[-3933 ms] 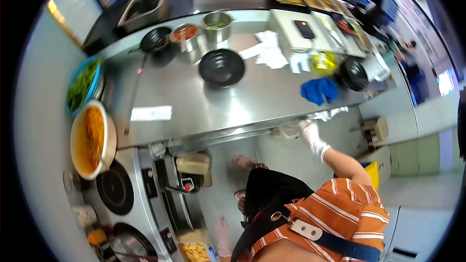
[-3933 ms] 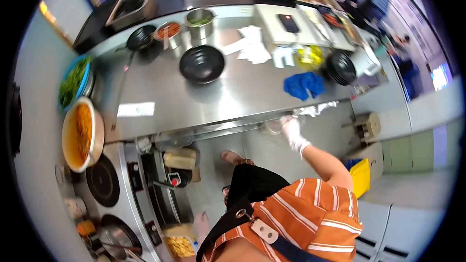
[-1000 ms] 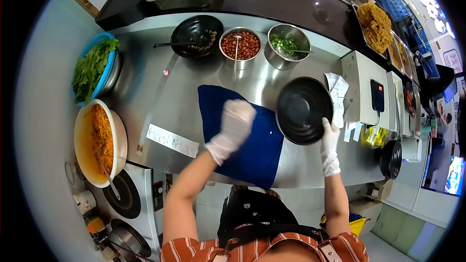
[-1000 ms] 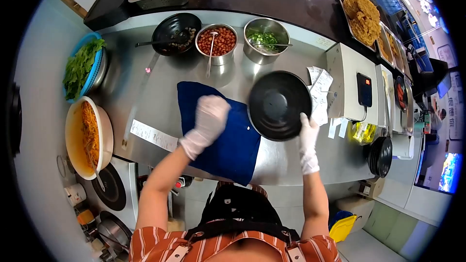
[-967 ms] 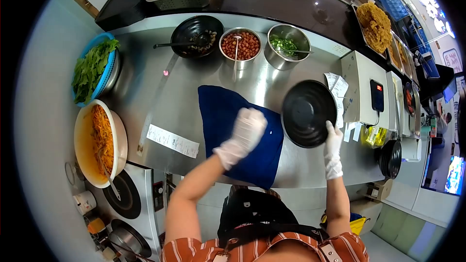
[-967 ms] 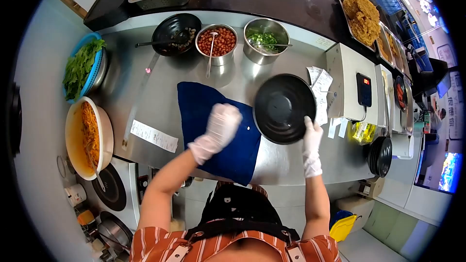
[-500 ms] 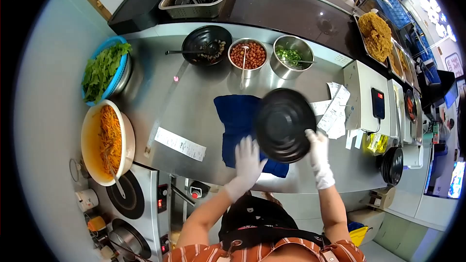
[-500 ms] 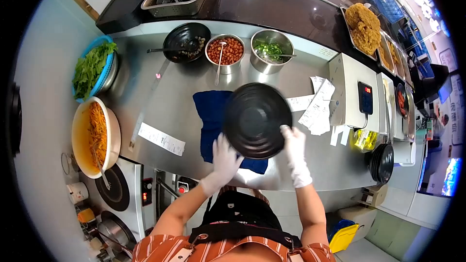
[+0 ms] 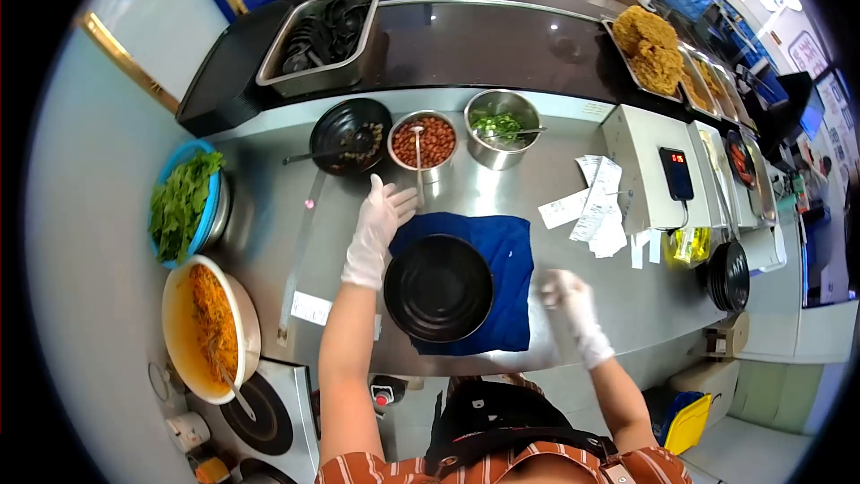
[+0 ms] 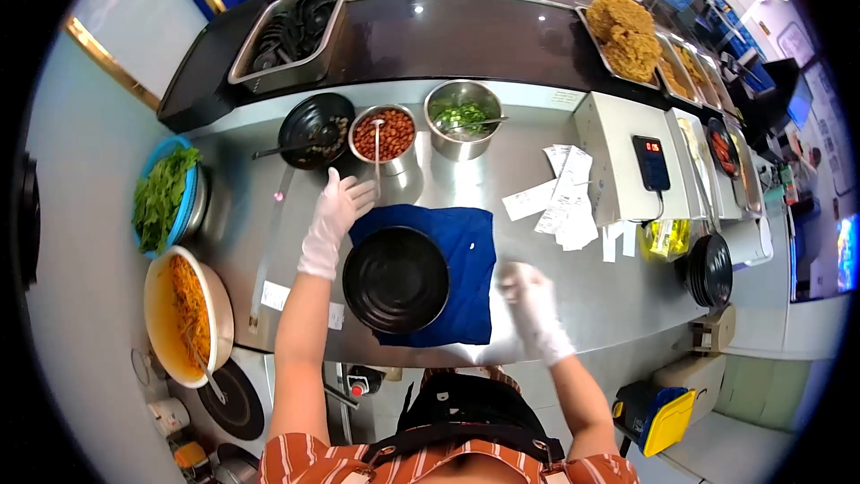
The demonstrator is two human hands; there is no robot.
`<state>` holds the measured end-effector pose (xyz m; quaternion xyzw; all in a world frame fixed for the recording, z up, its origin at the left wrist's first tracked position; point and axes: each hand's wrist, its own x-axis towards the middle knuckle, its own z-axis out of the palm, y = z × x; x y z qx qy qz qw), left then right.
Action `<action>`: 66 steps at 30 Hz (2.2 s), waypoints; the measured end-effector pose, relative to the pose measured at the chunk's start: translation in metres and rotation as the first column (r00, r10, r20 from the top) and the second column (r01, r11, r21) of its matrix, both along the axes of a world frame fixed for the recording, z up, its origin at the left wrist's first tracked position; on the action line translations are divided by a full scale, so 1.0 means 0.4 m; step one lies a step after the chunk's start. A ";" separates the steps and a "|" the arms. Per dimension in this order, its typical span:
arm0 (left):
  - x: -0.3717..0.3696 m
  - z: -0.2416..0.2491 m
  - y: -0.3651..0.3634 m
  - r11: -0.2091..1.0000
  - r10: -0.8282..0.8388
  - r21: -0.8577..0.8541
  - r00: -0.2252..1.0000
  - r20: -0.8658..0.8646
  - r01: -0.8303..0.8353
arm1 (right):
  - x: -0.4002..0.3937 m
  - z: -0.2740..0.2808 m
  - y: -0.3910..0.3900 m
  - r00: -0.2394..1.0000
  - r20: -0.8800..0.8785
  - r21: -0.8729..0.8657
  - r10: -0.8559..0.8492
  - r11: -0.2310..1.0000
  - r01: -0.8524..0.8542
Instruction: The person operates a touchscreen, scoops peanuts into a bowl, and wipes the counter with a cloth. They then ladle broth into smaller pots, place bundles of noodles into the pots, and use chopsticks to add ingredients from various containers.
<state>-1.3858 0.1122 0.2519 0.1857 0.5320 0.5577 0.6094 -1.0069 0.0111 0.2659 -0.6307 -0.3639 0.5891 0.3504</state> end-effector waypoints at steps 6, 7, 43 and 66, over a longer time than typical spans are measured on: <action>-0.009 -0.007 0.179 0.991 0.074 -0.132 0.859 0.507 -0.007 | 0.822 -0.079 -0.097 0.667 0.032 0.147 -0.745 0.663 0.734; -0.026 -0.037 0.193 0.998 0.008 -0.052 0.883 0.469 0.019 | 0.966 -0.086 -0.122 0.602 0.030 0.127 -0.798 0.601 0.789; 0.651 -0.056 -0.609 0.960 0.096 0.070 -0.084 -0.992 0.272 | 0.949 0.302 -0.049 0.852 0.445 0.450 -0.276 0.891 0.053; 0.957 -0.189 -1.766 0.853 -0.020 -0.227 0.405 -0.914 -0.470 | 0.158 -0.060 -0.123 0.931 0.363 0.748 0.041 0.582 -0.318</action>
